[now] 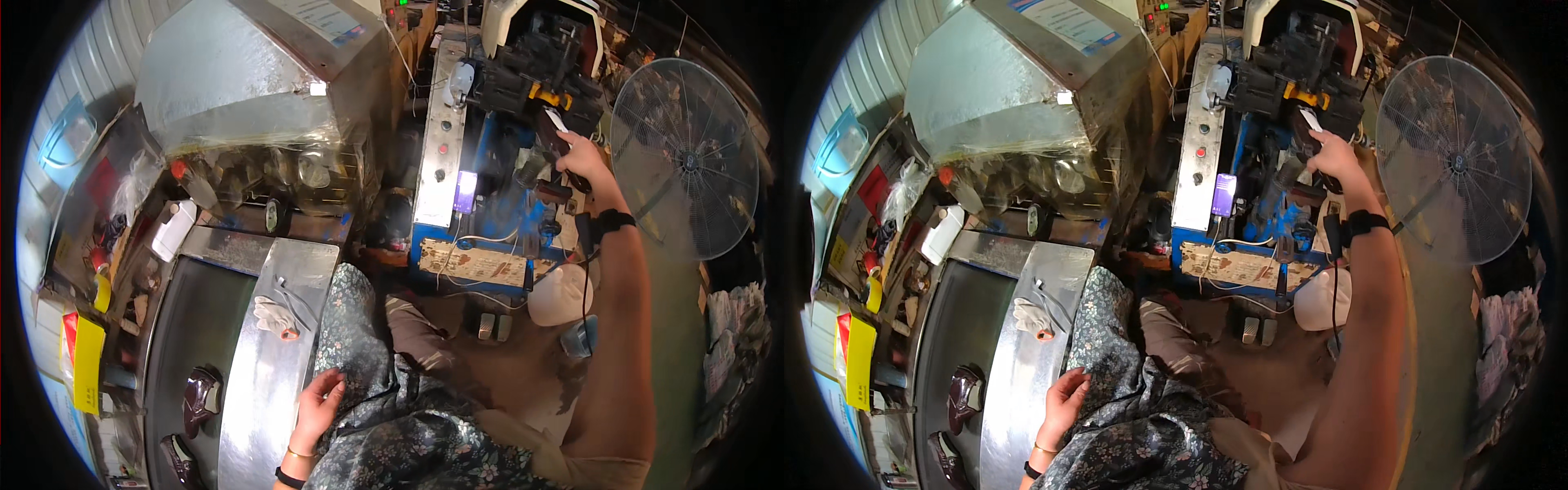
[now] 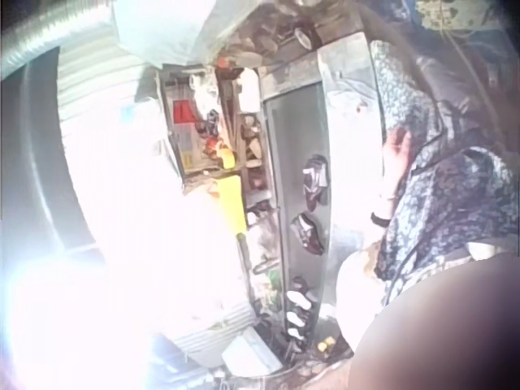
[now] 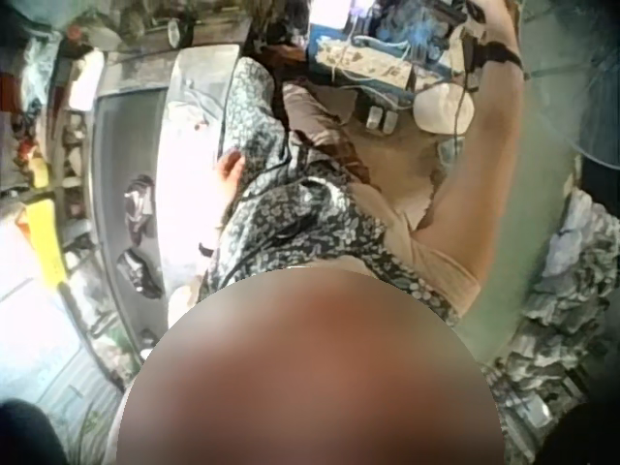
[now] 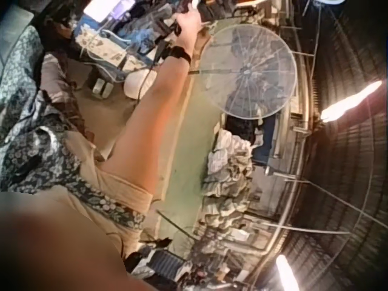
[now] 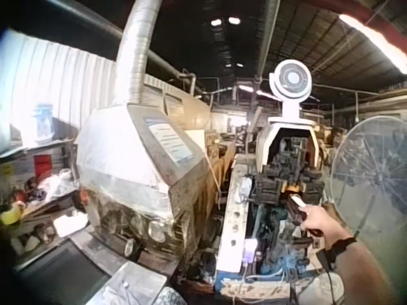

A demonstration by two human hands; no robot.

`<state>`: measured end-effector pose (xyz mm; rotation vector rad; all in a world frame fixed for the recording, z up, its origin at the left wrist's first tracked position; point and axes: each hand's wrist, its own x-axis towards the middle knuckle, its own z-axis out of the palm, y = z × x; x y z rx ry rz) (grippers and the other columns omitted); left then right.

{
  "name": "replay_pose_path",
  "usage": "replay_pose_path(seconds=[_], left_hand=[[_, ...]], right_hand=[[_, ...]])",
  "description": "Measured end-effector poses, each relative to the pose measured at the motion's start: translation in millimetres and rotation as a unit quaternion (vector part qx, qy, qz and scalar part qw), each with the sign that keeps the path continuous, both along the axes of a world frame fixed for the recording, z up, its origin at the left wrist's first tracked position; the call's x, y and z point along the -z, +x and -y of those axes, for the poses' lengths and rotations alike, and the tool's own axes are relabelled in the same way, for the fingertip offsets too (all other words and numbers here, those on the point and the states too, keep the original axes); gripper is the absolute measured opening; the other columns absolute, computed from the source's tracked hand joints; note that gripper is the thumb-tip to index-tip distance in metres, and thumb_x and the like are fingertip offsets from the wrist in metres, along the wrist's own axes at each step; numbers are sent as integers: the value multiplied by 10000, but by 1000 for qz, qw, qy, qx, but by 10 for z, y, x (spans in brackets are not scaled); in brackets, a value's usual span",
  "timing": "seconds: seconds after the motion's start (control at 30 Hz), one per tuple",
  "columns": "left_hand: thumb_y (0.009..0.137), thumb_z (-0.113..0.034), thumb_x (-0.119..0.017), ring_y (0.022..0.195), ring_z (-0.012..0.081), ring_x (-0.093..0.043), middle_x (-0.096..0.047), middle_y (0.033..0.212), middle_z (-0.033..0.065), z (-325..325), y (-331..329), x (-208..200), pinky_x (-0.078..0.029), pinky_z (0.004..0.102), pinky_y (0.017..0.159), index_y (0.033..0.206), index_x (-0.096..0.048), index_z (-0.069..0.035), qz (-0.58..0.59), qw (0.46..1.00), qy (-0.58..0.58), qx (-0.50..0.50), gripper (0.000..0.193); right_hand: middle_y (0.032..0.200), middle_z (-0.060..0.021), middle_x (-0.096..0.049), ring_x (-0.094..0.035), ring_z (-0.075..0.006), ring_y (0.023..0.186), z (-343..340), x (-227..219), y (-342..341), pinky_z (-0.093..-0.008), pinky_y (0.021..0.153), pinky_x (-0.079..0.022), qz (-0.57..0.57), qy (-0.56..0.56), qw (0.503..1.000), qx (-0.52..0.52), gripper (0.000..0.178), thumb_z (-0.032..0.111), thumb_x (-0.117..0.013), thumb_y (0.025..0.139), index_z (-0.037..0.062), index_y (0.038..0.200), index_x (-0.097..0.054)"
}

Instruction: Operating machinery and using hand tools to last shoes on a production line.

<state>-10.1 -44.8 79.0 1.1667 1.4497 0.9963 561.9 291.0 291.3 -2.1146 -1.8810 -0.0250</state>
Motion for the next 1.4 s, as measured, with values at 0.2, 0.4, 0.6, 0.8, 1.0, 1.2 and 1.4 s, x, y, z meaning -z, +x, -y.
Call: replay_pose_path(seconds=[0.2, 0.4, 0.6, 0.8, 1.0, 1.2, 1.4], left_hand=[[911, -115, -668, 953, 137, -657, -704, 1070, 98, -2, 152, -174, -511, 277, 839, 1238, -583, 3, -64, 997, 17, 42, 359], [910, -151, -669, 910, 133, -678, -721, 1021, 103, 45, 150, -209, -529, 264, 759, 1210, -608, -3, -119, 990, 28, 64, 340], [913, -173, -668, 910, 135, -674, -721, 1025, 113, -5, 262, -344, -525, 263, 694, 1205, -614, -2, -145, 986, 16, 81, 343], [904, -191, -638, 994, 266, -664, -692, 1060, 164, 18, -213, -263, -512, 357, 856, 1194, -627, -39, -199, 979, -51, -8, 327], [808, -158, -680, 1216, 368, -520, -553, 1291, 209, 348, -1593, 332, -424, 405, 1030, 1271, -541, -28, -398, 894, 26, -205, 500], [681, -72, -639, 1302, 451, -371, -412, 1405, 255, 1017, -2974, 586, -318, 455, 1118, 1363, -435, -23, -579, 711, -153, -370, 714], [672, -285, -787, 1271, 405, -441, -489, 1341, 222, 1007, -3749, 586, -380, 459, 1069, 1314, -455, -47, -518, 717, -269, -381, 760]], right_hand=[[1557, -32, -307, -310, -506, 1335, 144, 450, -402, -526, 1073, -370, 43, 71, 989, 119, 724, 425, -674, 788, 305, 1454, -417], [1542, 3, -335, -377, -445, 1286, 202, 483, -437, -496, 1048, -410, 39, 100, 987, 117, 692, 363, -675, 788, 317, 1437, -441], [1499, -16, -408, -415, -404, 1277, 178, 407, -417, -477, 1047, -409, 17, 119, 986, 113, 658, 327, -675, 761, 294, 1395, -502], [1378, -116, -529, -527, -293, 1242, -212, 293, -263, -387, 1040, -406, -82, 111, 990, 6, 630, 387, -654, 773, 232, 1371, -533], [1515, -161, -354, -362, -320, 1375, -1265, 373, 343, -379, 1120, -286, -3, 78, 995, -64, 636, 298, -586, 886, 149, 1472, -389], [1500, -162, -377, -375, -355, 1359, -1210, 422, 507, -471, 1110, -292, 246, 201, 946, 57, 559, 376, -529, 949, 137, 1444, -425], [1154, -236, -597, -566, -379, 1085, 201, 1931, -842, -400, 982, -429, 184, 245, 850, -429, 273, 25, -524, 906, -49, 1161, -588]])
